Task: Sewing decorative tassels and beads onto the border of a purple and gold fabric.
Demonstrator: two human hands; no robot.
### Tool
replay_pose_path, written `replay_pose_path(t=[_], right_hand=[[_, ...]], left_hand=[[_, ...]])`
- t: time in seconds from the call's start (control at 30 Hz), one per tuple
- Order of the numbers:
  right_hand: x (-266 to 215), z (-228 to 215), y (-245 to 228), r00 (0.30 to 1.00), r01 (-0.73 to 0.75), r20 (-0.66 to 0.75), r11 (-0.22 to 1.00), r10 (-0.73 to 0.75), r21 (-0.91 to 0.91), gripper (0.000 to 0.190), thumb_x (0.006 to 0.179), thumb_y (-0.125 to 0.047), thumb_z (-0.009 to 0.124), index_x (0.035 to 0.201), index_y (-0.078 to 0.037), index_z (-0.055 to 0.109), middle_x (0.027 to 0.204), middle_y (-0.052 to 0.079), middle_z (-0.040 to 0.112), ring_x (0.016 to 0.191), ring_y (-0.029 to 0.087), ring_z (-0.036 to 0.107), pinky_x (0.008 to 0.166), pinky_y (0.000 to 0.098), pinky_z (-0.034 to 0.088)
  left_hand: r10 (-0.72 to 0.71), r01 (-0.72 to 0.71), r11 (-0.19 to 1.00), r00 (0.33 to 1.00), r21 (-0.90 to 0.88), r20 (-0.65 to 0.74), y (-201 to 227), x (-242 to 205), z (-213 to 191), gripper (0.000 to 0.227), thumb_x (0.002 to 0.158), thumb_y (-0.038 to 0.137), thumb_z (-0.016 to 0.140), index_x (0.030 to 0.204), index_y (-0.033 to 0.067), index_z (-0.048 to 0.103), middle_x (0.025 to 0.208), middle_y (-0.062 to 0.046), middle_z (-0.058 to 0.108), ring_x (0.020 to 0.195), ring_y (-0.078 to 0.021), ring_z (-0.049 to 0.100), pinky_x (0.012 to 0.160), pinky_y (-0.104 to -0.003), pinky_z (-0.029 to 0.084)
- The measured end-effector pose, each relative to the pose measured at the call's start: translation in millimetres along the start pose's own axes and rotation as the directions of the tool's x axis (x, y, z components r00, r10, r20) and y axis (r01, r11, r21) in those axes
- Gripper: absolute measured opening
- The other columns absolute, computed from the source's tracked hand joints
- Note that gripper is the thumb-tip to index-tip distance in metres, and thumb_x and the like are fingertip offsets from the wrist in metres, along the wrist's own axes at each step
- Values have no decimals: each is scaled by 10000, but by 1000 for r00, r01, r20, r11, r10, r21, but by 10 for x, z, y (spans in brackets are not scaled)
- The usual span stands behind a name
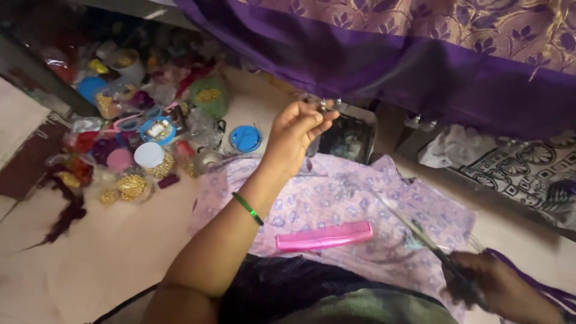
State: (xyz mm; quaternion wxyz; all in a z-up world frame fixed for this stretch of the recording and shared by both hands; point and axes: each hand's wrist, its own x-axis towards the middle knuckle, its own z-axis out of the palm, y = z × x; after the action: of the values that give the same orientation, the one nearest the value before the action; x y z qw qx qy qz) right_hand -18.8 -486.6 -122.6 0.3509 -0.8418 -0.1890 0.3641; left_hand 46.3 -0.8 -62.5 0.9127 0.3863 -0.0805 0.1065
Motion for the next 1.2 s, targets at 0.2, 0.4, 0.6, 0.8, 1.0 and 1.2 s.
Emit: replay_pose_path(t=[0.2, 0.4, 0.6, 0.8, 1.0, 1.2], right_hand=[[558, 40, -875, 955, 268, -5, 860, -295, 434, 367, 820, -343, 815, 864, -29, 630, 619, -40, 493, 461, 55, 405, 368, 250, 269], [977, -57, -1200, 960, 195, 65, 818, -272, 542, 420, 833, -401, 802, 864, -35, 598, 607, -39, 474, 463, 59, 394, 381, 257, 281], [1030, -105, -1393, 970, 140, 102, 855, -219, 500, 345, 803, -290, 816, 779, -27, 594, 519, -6, 500, 356, 90, 451, 316, 272, 298], [849, -151, -1630, 998, -56, -38, 995, 60, 86, 272, 806, -209, 863, 786, -6, 683, 511, 35, 581, 363, 117, 496, 350, 288, 360], [858, -543, -1122, 890, 448, -142, 889, -433, 96, 327, 848, -250, 791, 1061, -24, 688, 842, 31, 765, 742, 109, 744, 582, 275, 578], [648, -590, -1959, 931, -152, -363, 861, -40, -485, 535, 696, -483, 895, 960, -49, 728, 736, 124, 658, 634, 240, 613, 635, 435, 493]], left_hand=[[-55, 53, 990, 998, -133, -12, 121, -161, 64, 146, 908, -45, 494, 809, 53, 538, 1174, -209, 696, 1151, -366, 697, 975, -460, 588], [-64, 66, 994, 998, -84, 27, 143, -174, 13, 154, 908, -50, 477, 799, 38, 543, 1215, -241, 698, 1200, -391, 668, 1039, -502, 549], [-48, 51, 996, 998, -70, 32, 136, -155, -23, 177, 928, -57, 458, 806, 42, 541, 1203, -255, 689, 1222, -409, 654, 1060, -523, 553], [2, 77, 924, 978, 375, -207, 218, -67, -27, 62, 964, 120, 591, 1012, 81, 582, 1113, -109, 683, 914, -239, 662, 794, -367, 486], [-17, -39, 839, 995, 542, 97, 189, 447, -318, 327, 978, 188, 723, 1232, -7, 655, 1125, -26, 688, 1016, -83, 634, 939, -262, 508], [-32, -120, 720, 978, 683, 205, 131, 571, -299, 204, 974, 167, 720, 1061, -7, 780, 992, -34, 784, 920, -90, 679, 860, -250, 529]])
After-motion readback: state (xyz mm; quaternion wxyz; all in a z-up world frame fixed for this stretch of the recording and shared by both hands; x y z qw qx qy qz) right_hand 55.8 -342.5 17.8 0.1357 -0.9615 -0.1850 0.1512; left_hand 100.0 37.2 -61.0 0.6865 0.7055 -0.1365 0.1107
